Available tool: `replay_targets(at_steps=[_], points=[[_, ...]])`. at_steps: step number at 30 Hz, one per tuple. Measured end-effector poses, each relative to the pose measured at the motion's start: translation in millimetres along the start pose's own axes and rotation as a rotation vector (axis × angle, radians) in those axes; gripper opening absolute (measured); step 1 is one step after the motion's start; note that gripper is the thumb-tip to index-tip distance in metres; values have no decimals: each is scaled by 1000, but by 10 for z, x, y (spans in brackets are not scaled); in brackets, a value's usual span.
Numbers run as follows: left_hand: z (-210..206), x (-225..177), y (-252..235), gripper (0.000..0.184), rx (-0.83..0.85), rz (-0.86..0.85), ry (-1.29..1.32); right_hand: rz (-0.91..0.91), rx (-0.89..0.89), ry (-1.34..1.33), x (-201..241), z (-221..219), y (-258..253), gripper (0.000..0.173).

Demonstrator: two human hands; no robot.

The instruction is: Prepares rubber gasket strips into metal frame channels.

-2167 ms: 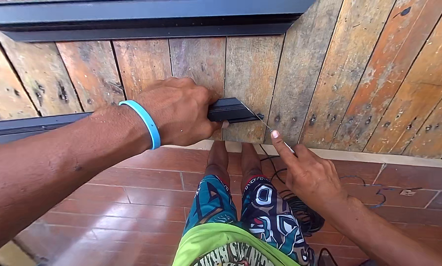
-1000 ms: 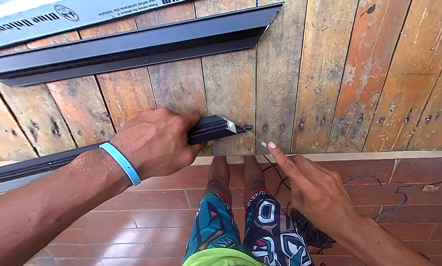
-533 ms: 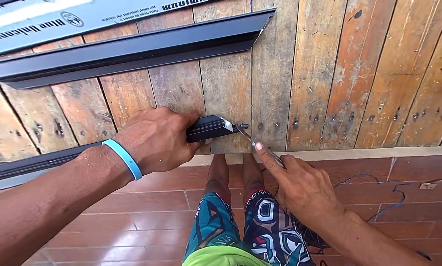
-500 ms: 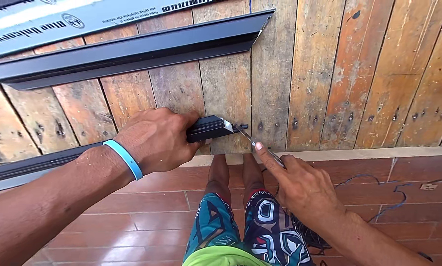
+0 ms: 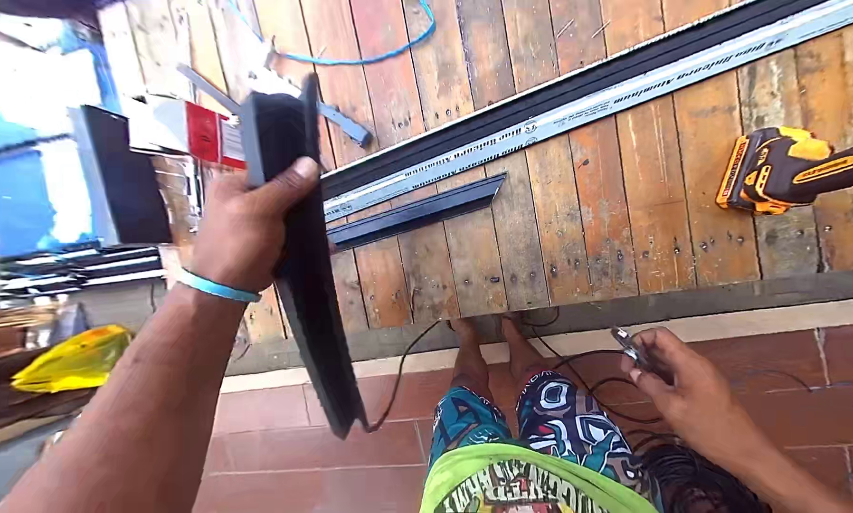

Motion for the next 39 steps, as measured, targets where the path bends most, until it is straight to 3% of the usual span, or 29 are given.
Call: replay_targets(at_steps=[4,9,16,19,24,26,28,30,31,35,37,39], points=[[690,-76,-80,33,-312,-13,436,-11,138,-191,640,-396,-79,10],[1155,662,132,44,-571,88,691,129,375,46,1020,-845,-328,33],[1078,1942,500,48,-776,446,772,85,627,41,1325,-1115,-642,33],[928,2450,481,49,-801,578,775,49,627,157,1326,-1321,-812,30],[731,2769,335,65,-543,966,620,-32,557,298,1295,-1634,-1274,28],[742,2717,482,71,-457,953,435,-64,525,349,1268,-1733,-1370,26],[651,2415,580,63,-375,616,85,-84,503,354,1259,-1767,-1455,25],[288,1955,567,46,-58,125,-160,-94,487,302,1247,-1750,-1502,24],[33,1758,529,43,163,-27,-253,-97,480,267,1234,-1749,-1490,22],[-1000,1255,281,46,915,-203,-591,-120,409,104,1235,-1742,-1353,16],[-1364,1260,218,39,1114,-207,-638,-148,360,15,1254,-1694,-1287,15],[-1531,1281,189,32,1159,-228,-644,-169,250,-43,1224,-1645,-1219,17]])
Point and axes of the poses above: each hand's wrist, its own y-axis away from the middle knuckle, its own z-axis out of the back of the hand, x = y × z, the point moved 4 cm from there along -y, towards the middle knuckle, and after that the axes turned 5 degrees about z, right-handed, at the moved point
